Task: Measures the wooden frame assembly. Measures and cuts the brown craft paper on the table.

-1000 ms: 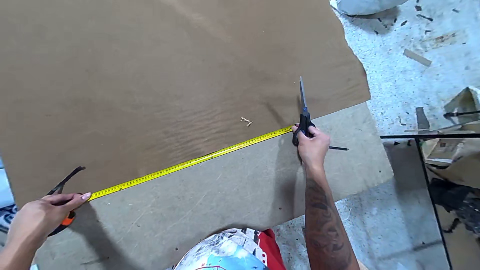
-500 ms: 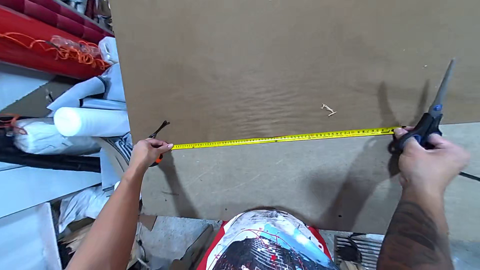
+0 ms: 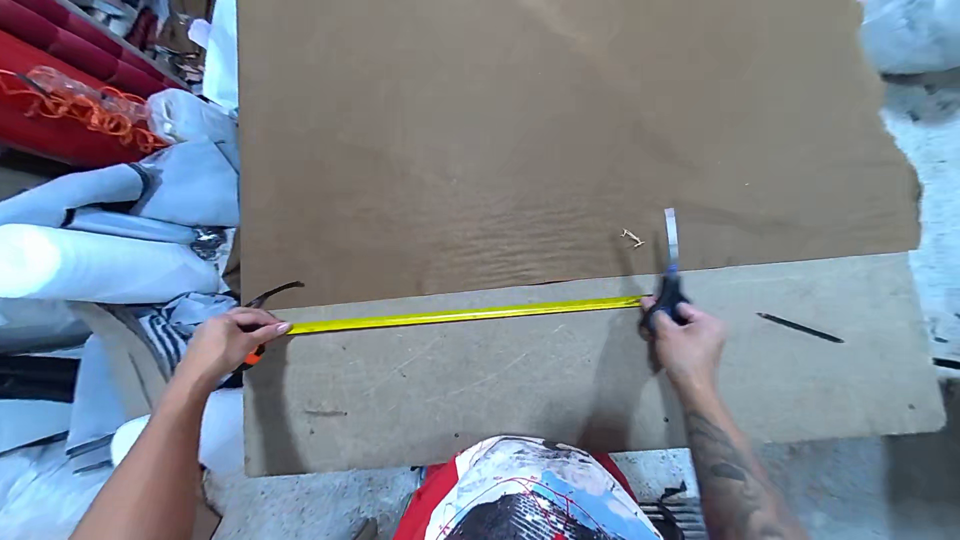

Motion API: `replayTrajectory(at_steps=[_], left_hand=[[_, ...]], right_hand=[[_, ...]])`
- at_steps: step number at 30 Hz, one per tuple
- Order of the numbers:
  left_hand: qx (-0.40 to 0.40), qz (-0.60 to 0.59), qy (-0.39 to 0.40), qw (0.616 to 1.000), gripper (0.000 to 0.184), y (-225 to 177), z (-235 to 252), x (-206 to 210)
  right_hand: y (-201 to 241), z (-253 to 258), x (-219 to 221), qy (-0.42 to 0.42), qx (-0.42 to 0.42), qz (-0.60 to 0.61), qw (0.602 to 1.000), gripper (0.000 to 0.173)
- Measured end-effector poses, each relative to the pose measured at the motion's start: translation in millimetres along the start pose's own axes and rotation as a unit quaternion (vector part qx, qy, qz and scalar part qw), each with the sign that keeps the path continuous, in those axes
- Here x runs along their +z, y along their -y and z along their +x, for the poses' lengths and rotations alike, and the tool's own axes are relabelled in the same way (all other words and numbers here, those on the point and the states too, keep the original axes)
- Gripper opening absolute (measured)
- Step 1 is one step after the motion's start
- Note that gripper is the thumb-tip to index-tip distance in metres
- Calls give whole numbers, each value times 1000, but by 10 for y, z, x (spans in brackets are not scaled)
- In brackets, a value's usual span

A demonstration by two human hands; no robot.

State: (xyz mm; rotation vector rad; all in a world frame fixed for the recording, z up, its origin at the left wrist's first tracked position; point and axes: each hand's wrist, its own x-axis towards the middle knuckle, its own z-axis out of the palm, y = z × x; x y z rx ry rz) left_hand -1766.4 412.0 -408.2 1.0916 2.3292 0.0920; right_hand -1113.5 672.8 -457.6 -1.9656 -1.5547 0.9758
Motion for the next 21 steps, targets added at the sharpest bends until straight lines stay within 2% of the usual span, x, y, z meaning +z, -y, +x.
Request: replayTrajectory(at_steps=[4, 8, 12, 16, 21], left_hand=[[2, 39, 5, 999, 10, 289, 119, -106], [-35, 86, 24, 995, 16, 402, 332, -84], [-58, 66, 47, 995, 20, 463, 428, -71], [-86, 12, 91, 992, 22, 155, 333, -183], [-92, 15, 115, 989, 21, 6, 393, -258]], right_hand=[[406, -657, 819, 22, -102, -56, 993, 22], [451, -899, 1350, -70, -187, -78, 977, 30], [458, -882, 1404, -114, -187, -76, 973, 36], [494, -657, 1492, -137, -146, -80, 976, 29], [533, -561, 1497, -134, -122, -25, 983, 35]])
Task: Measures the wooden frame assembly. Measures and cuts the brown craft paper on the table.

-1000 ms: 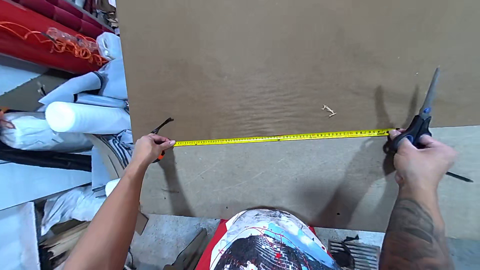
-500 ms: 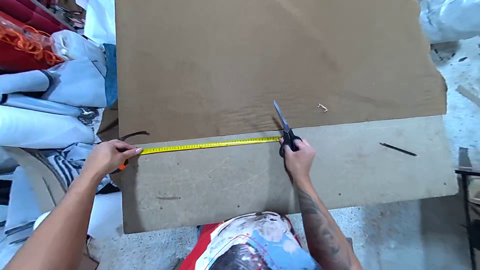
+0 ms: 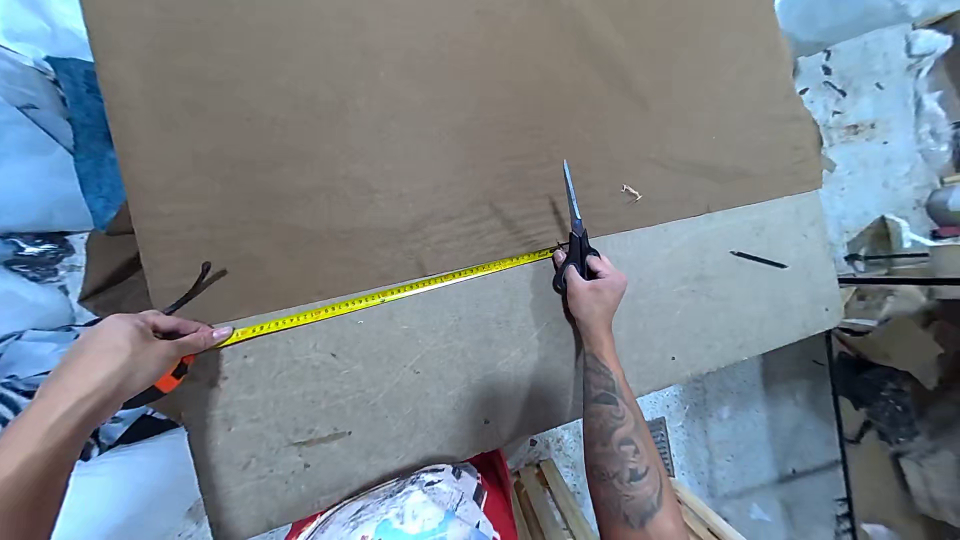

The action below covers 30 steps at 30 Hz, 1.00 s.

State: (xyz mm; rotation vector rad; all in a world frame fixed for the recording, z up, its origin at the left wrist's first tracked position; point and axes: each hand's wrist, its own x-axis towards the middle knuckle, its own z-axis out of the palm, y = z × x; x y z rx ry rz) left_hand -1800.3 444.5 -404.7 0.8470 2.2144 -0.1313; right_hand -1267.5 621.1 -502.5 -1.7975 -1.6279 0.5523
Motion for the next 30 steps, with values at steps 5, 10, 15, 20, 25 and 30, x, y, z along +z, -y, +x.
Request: replayTrajectory(at_steps=[5, 10, 15, 20, 25, 30], left_hand=[[23, 26, -21, 999, 19, 6, 53, -20], [59, 17, -92, 994, 18, 92, 7, 119], [55, 0, -70, 996, 16, 56, 0, 83], [16, 40, -38, 998, 13, -24, 72, -13], [23, 46, -42, 998, 16, 93, 116, -6], [36, 51, -81, 995, 20, 273, 104, 18]], right_hand=[[77, -161, -115, 28, 2, 10, 1000, 41], [111, -66, -29, 18, 34, 2, 999, 38], [106, -55, 13, 0, 31, 11, 999, 34], [142, -85, 22, 2, 34, 26, 999, 29], [199, -114, -139, 19, 52, 60, 997, 18], [580, -525, -374, 32, 62, 104, 992, 19]])
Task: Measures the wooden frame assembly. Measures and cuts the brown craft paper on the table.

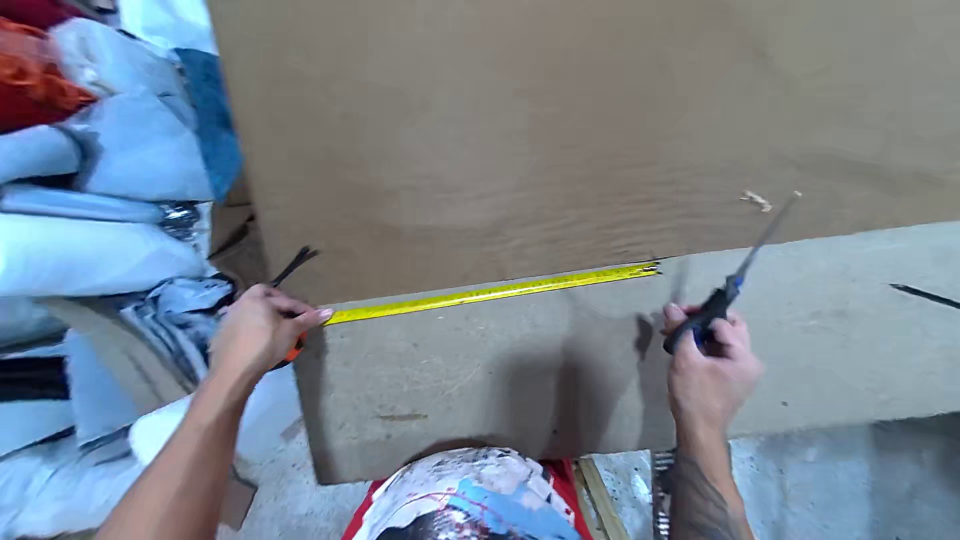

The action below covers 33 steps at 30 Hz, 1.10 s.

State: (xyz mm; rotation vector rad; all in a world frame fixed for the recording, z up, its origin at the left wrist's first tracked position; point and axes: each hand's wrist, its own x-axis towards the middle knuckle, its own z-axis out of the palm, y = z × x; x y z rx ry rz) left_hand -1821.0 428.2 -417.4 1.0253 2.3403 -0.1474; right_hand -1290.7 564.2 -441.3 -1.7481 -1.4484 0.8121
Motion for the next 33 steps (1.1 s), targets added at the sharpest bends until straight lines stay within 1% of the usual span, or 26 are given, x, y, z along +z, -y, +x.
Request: replayTrajectory(at_steps=[1, 3, 5, 6, 8, 9, 12, 13, 14, 16, 24, 28, 33], left_hand=[[-7, -2, 0, 1000, 21, -44, -9, 4], [-18, -3, 0, 1000, 22, -83, -36, 26], [-30, -1, 6, 1000, 24, -66, -52, -7], [-39, -4, 12, 999, 25, -72, -52, -14], [-53, -11, 23, 998, 26, -86, -53, -17], [-59, -17, 27, 998, 26, -95, -62, -18], [-67, -16, 29, 997, 28, -110, -69, -16], [-69, -14, 29, 997, 28, -113, -72, -19], [-70, -12, 31, 997, 28, -118, -70, -22], [-72, -10, 37, 997, 27, -133, -64, -26], [-78, -10, 46, 996, 26, -148, -59, -64], [-80, -9, 47, 996, 25, -140, -45, -59], [-79, -12, 47, 996, 25, -150, -50, -57]], right_hand=[[99, -142, 7, 34, 11, 8, 999, 22], [289, -471, 96, 135, 48, 35, 989, 24], [454, -814, 299, 256, 92, 76, 959, 32], [514, -973, 398, 318, 120, 106, 935, 40], [601, -1257, 606, 425, 168, 172, 873, 56], [644, -1370, 709, 466, 184, 198, 842, 59], [783, -1553, 961, 558, 231, 248, 758, 57], [816, -1584, 1025, 573, 250, 253, 738, 57], [832, -1609, 1078, 580, 269, 253, 726, 57], [831, -1639, 1133, 578, 291, 248, 721, 58], [820, -1610, 1060, 501, 327, 228, 768, 58], [827, -1592, 1032, 494, 326, 224, 775, 55], [828, -1580, 1141, 496, 317, 222, 777, 56]])
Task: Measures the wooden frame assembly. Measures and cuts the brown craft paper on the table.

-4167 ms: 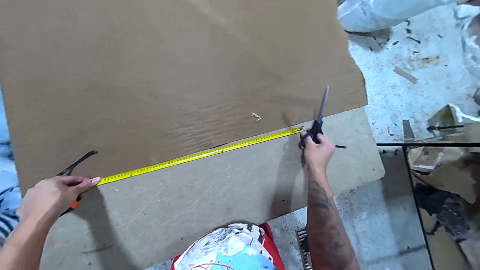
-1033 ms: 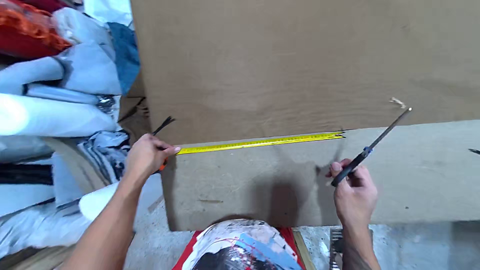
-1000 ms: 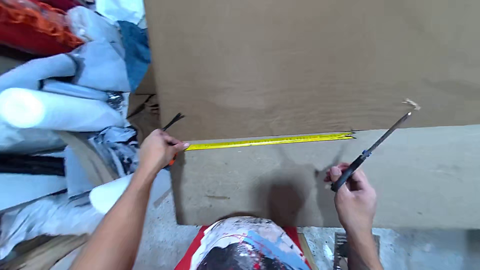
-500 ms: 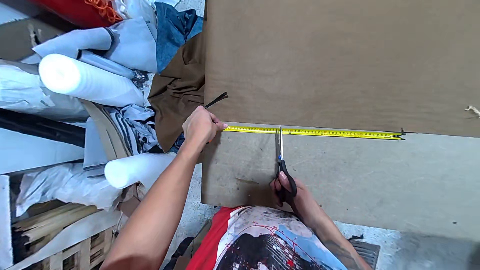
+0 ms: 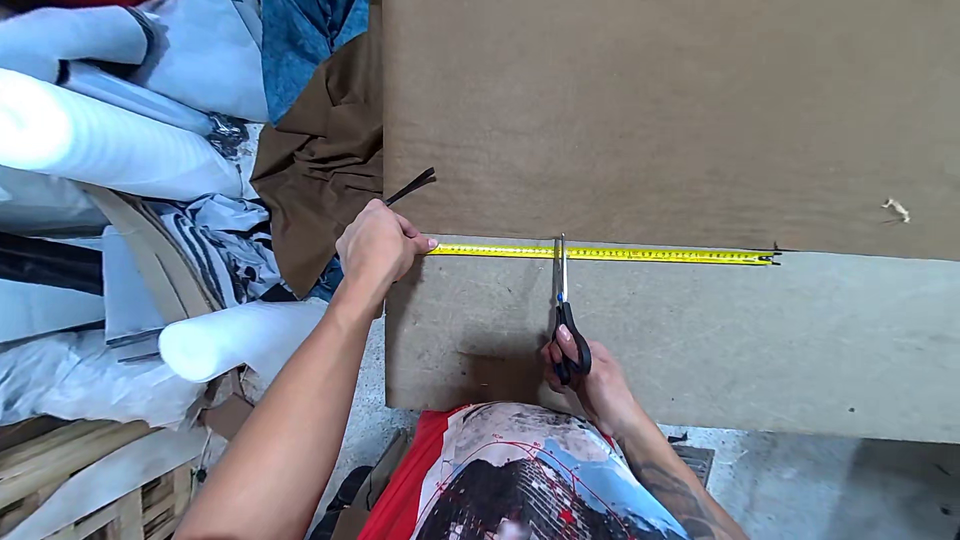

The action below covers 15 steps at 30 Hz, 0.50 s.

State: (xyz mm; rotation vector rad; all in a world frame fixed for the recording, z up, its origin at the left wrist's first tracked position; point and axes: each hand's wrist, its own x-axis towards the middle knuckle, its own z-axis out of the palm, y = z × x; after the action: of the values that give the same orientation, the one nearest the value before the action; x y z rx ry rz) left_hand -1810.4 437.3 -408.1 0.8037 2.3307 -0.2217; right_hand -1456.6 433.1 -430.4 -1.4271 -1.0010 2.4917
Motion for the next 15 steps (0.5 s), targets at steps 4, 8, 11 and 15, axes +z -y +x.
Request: replayTrajectory(at_steps=[4, 8, 11, 15], left_hand=[[-8, 2, 2, 1000, 26, -14, 6, -7], [-5, 4, 0, 1000, 26, -14, 17, -4], [-3, 2, 0, 1000, 26, -25, 17, -16], [-7, 2, -2, 1000, 28, -23, 19, -12]], right_hand=[[-35, 79, 14, -25, -13, -15, 999, 54], [-116, 109, 8, -46, -25, -37, 998, 53], [-137, 65, -15, -55, -25, -37, 997, 51], [-145, 70, -52, -60, -17, -45, 997, 51]])
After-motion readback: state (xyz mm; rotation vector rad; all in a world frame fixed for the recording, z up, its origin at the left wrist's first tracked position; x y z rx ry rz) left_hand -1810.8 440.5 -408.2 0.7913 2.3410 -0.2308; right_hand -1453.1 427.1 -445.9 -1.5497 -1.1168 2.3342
